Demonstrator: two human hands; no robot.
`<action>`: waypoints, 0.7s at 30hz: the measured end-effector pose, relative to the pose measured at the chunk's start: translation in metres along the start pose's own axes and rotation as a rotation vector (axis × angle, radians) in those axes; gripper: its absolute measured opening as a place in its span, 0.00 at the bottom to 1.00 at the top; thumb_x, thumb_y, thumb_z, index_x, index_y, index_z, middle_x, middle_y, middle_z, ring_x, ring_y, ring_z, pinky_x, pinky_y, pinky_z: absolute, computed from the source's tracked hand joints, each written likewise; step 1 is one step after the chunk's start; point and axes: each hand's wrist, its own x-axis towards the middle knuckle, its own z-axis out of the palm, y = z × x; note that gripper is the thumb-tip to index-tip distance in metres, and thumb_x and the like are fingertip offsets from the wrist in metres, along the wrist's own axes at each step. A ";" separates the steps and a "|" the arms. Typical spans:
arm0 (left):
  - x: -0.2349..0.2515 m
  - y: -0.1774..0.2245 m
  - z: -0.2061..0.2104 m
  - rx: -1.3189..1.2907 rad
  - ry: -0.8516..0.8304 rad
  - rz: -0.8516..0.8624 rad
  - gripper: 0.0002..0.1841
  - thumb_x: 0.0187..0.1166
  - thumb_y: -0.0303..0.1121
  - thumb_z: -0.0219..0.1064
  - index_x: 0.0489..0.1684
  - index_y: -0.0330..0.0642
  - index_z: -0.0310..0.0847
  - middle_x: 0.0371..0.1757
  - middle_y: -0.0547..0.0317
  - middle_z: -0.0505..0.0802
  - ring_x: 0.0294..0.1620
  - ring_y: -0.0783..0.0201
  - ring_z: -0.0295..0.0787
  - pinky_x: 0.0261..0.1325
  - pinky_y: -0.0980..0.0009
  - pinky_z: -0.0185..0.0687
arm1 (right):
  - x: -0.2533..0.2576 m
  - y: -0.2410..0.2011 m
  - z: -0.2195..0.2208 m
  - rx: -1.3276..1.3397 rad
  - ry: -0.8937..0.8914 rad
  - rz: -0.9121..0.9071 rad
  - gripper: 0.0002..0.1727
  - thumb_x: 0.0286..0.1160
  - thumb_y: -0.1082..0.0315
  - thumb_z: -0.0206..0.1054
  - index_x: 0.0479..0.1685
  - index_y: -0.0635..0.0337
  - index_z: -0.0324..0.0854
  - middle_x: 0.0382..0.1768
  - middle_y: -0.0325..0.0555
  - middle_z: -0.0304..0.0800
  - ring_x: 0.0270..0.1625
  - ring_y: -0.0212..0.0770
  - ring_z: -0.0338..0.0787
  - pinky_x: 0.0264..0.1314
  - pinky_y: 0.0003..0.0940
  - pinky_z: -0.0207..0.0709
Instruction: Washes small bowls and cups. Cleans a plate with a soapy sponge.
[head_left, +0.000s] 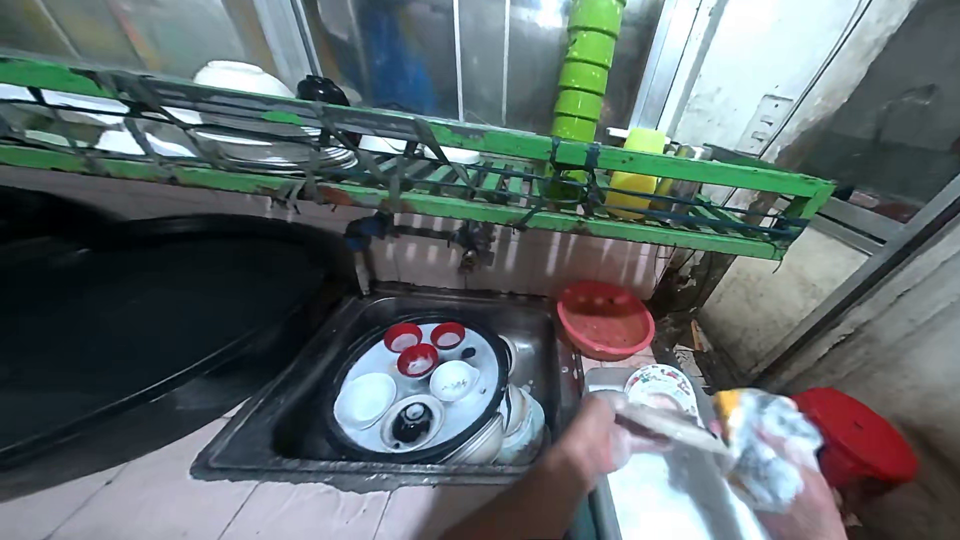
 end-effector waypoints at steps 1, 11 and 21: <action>-0.003 0.002 0.004 -0.031 0.009 0.031 0.12 0.83 0.26 0.55 0.60 0.32 0.74 0.49 0.38 0.89 0.45 0.47 0.90 0.45 0.50 0.88 | -0.002 0.008 -0.008 -0.255 0.053 0.022 0.16 0.82 0.72 0.52 0.65 0.61 0.72 0.43 0.42 0.91 0.41 0.32 0.92 0.43 0.32 0.90; -0.031 -0.064 0.002 0.644 -0.334 0.085 0.22 0.76 0.14 0.57 0.71 0.34 0.71 0.54 0.52 0.87 0.50 0.65 0.85 0.54 0.66 0.83 | -0.019 0.045 0.020 -0.792 0.123 -0.147 0.37 0.69 0.73 0.72 0.80 0.79 0.63 0.69 0.69 0.81 0.71 0.52 0.84 0.77 0.47 0.77; -0.034 -0.037 0.014 0.755 -0.441 -0.023 0.23 0.68 0.12 0.61 0.62 0.38 0.74 0.46 0.57 0.86 0.44 0.66 0.83 0.47 0.64 0.82 | -0.024 0.030 0.027 -0.803 0.078 -0.346 0.35 0.68 0.69 0.72 0.73 0.83 0.68 0.64 0.65 0.86 0.66 0.43 0.87 0.74 0.36 0.79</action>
